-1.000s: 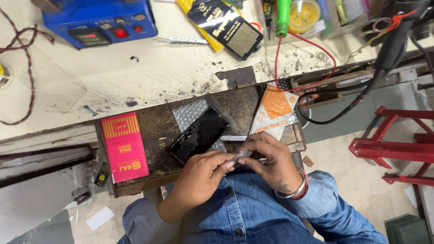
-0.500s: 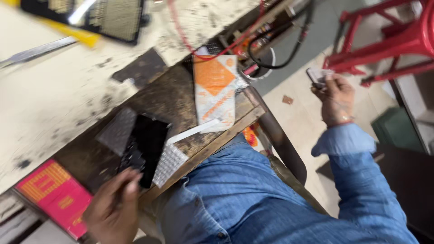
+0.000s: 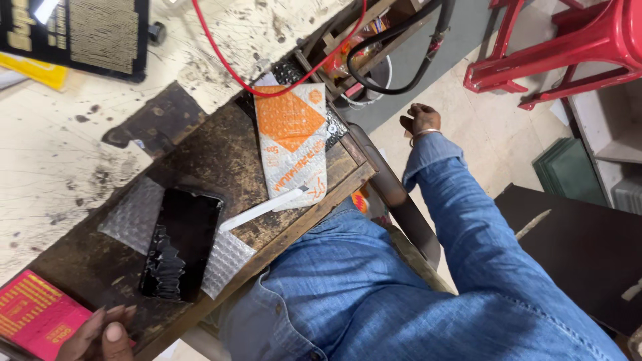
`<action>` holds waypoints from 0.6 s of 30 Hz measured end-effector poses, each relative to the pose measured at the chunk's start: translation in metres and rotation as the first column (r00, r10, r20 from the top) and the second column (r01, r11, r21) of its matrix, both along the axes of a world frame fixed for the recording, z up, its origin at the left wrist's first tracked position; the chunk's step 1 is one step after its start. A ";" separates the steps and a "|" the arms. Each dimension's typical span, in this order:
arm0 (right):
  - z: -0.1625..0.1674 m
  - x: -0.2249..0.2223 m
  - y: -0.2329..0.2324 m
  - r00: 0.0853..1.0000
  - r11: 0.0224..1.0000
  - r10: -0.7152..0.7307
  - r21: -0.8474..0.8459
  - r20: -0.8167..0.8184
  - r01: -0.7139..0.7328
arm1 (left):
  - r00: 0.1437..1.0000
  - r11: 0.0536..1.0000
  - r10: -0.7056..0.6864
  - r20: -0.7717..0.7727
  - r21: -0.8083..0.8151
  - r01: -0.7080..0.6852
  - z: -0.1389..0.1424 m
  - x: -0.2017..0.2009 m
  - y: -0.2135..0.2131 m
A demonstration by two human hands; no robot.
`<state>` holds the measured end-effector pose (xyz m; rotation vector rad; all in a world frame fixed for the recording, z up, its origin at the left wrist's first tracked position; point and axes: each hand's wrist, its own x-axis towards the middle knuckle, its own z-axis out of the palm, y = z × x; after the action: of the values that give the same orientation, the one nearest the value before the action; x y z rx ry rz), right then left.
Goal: The person works on a smartphone with a shattered screen at a repair bench. They hold the phone while a second person helps peel the cracked glass, then the person uses a plastic pry tool to lift the broken glass fragments, turns the phone over, and pries open the back cover to expose the internal components.
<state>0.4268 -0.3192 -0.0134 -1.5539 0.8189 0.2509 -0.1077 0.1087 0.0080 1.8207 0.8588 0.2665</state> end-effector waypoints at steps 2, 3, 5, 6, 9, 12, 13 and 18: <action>0.008 0.001 -0.006 0.998 0.997 -0.009 0.074 0.061 0.005 | 1.000 1.000 0.009 0.012 -0.014 -0.009 0.004 0.002 -0.001; 0.015 -0.001 -0.011 0.993 0.999 0.014 0.039 0.120 -0.019 | 0.999 0.999 0.023 0.039 -0.034 -0.021 0.008 0.007 -0.004; 0.030 -0.008 -0.029 0.956 0.999 0.037 0.007 0.293 -0.041 | 0.999 0.999 0.022 0.041 -0.031 -0.020 0.022 0.020 -0.007; 0.040 -0.011 -0.038 0.925 1.000 0.010 0.000 0.380 -0.011 | 1.000 1.000 0.013 0.006 -0.004 -0.013 0.032 0.027 -0.011; 0.094 -0.033 -0.050 0.604 0.988 0.147 -0.090 0.783 -0.123 | 0.996 0.994 0.054 0.066 0.093 -0.060 0.066 0.056 -0.031; 0.170 -0.066 -0.029 0.390 0.949 0.297 -0.222 0.872 -0.225 | 0.993 0.941 0.086 0.077 0.320 -0.107 0.094 0.087 -0.043; 0.197 -0.076 -0.015 0.292 0.901 0.364 -0.255 0.884 -0.351 | 0.991 0.915 0.105 0.085 0.382 -0.129 0.098 0.098 -0.042; 0.292 -0.087 0.044 -0.587 -0.296 0.378 -0.507 0.716 -0.810 | 0.964 0.818 0.179 0.199 0.514 -0.258 0.101 0.129 -0.029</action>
<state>0.3395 -0.2748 0.2784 -1.0604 -1.6910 0.7500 0.0209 0.0802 0.1088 2.1809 0.9567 0.8507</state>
